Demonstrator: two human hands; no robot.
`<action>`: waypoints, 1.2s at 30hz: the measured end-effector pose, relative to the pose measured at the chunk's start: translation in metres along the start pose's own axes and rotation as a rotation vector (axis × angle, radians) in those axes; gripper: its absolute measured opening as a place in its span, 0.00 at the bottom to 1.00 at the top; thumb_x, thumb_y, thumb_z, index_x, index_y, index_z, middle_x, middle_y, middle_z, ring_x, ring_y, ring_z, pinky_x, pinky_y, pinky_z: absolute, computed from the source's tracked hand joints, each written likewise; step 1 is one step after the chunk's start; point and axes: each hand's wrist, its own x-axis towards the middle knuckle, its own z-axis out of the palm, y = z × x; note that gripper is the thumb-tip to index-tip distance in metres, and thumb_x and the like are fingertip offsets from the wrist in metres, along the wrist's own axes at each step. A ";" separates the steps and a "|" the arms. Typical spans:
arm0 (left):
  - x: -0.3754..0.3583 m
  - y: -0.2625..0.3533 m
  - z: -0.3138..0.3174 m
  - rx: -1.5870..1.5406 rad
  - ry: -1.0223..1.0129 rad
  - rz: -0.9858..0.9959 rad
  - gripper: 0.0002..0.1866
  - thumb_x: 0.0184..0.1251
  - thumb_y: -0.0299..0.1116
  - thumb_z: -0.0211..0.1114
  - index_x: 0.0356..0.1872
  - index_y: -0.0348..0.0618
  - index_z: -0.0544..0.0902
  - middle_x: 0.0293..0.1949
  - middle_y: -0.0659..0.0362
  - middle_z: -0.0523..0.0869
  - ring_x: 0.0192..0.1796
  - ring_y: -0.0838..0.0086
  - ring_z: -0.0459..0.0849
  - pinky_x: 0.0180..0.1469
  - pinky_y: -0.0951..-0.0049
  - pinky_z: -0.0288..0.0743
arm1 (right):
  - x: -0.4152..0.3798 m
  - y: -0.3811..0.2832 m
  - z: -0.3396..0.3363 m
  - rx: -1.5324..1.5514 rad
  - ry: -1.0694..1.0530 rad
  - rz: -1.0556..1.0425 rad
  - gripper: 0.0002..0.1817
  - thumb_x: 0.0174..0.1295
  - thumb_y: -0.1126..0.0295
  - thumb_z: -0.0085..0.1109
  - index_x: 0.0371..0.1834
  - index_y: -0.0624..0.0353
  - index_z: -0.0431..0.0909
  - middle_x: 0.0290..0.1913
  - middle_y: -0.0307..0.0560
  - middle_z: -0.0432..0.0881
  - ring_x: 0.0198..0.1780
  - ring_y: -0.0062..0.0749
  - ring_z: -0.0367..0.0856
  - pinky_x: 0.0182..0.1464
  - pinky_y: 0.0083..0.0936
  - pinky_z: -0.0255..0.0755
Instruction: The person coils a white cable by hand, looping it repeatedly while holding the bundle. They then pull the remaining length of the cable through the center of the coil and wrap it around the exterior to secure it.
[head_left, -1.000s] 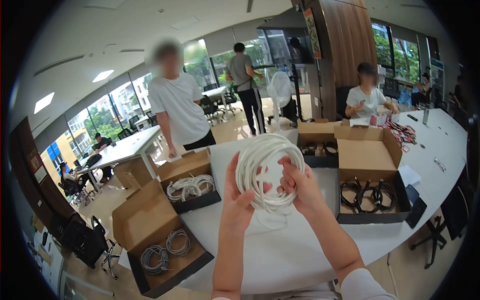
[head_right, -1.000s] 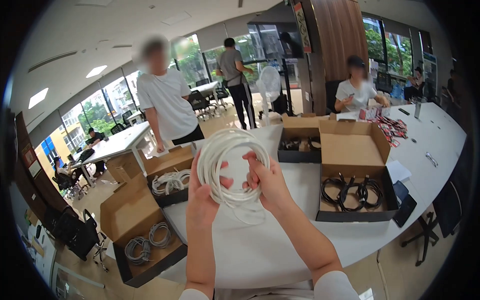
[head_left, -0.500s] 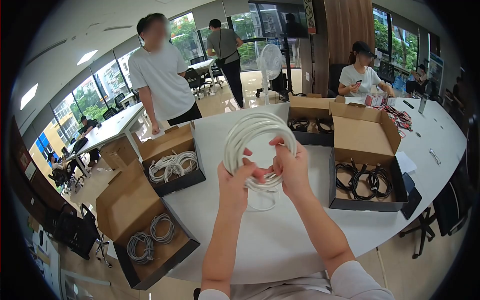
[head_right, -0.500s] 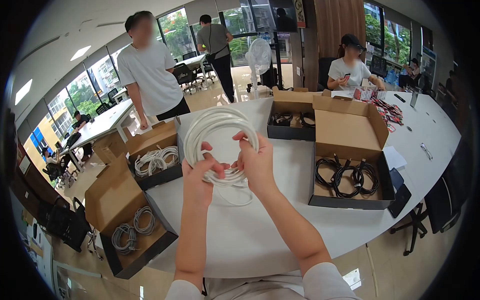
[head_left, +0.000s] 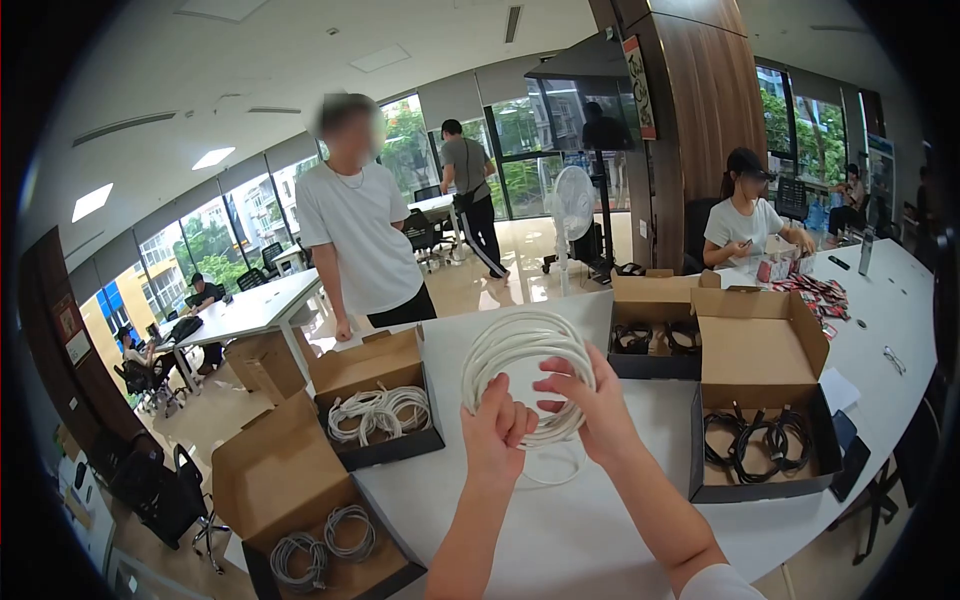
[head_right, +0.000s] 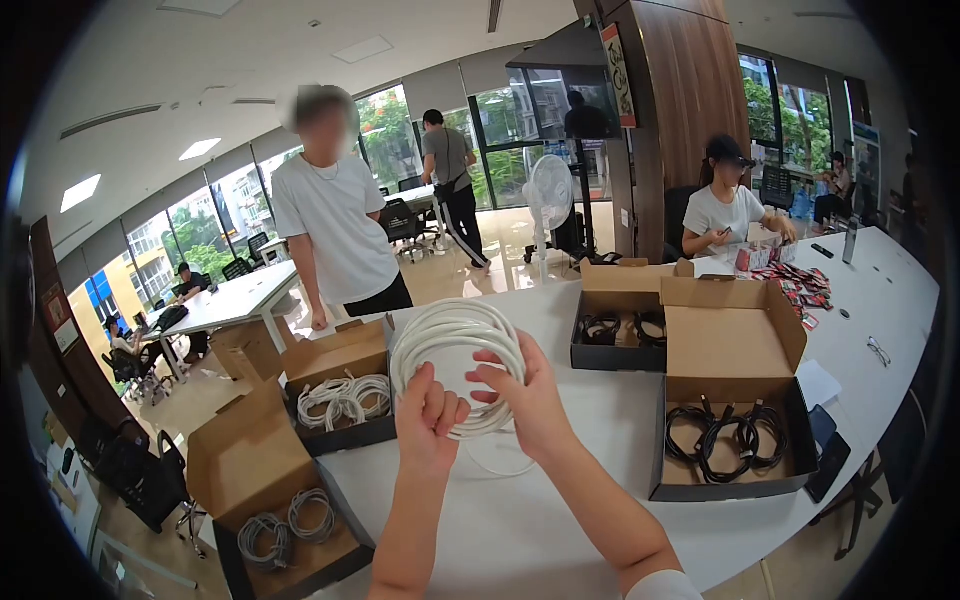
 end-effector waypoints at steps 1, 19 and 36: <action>0.006 -0.001 -0.005 -0.017 0.020 0.000 0.06 0.67 0.33 0.60 0.31 0.47 0.74 0.10 0.70 0.54 0.12 0.82 0.54 0.21 0.75 0.59 | 0.005 0.002 0.002 0.021 -0.013 0.020 0.13 0.61 0.73 0.60 0.48 0.60 0.75 0.39 0.44 0.81 0.30 0.23 0.81 0.35 0.24 0.76; 0.038 0.006 -0.046 -0.207 0.176 -0.102 0.18 0.64 0.33 0.58 0.15 0.54 0.62 0.08 0.71 0.52 0.11 0.83 0.52 0.21 0.79 0.57 | 0.029 0.031 0.004 -0.056 -0.052 -0.139 0.20 0.65 0.68 0.60 0.57 0.62 0.69 0.35 0.36 0.76 0.36 0.18 0.75 0.42 0.17 0.71; 0.031 0.042 -0.058 -0.641 0.006 -0.061 0.18 0.65 0.31 0.56 0.15 0.54 0.62 0.08 0.71 0.53 0.11 0.83 0.53 0.21 0.82 0.62 | 0.040 0.031 -0.010 0.182 -0.015 0.303 0.31 0.71 0.57 0.49 0.67 0.65 0.52 0.51 0.53 0.79 0.33 0.32 0.84 0.36 0.23 0.76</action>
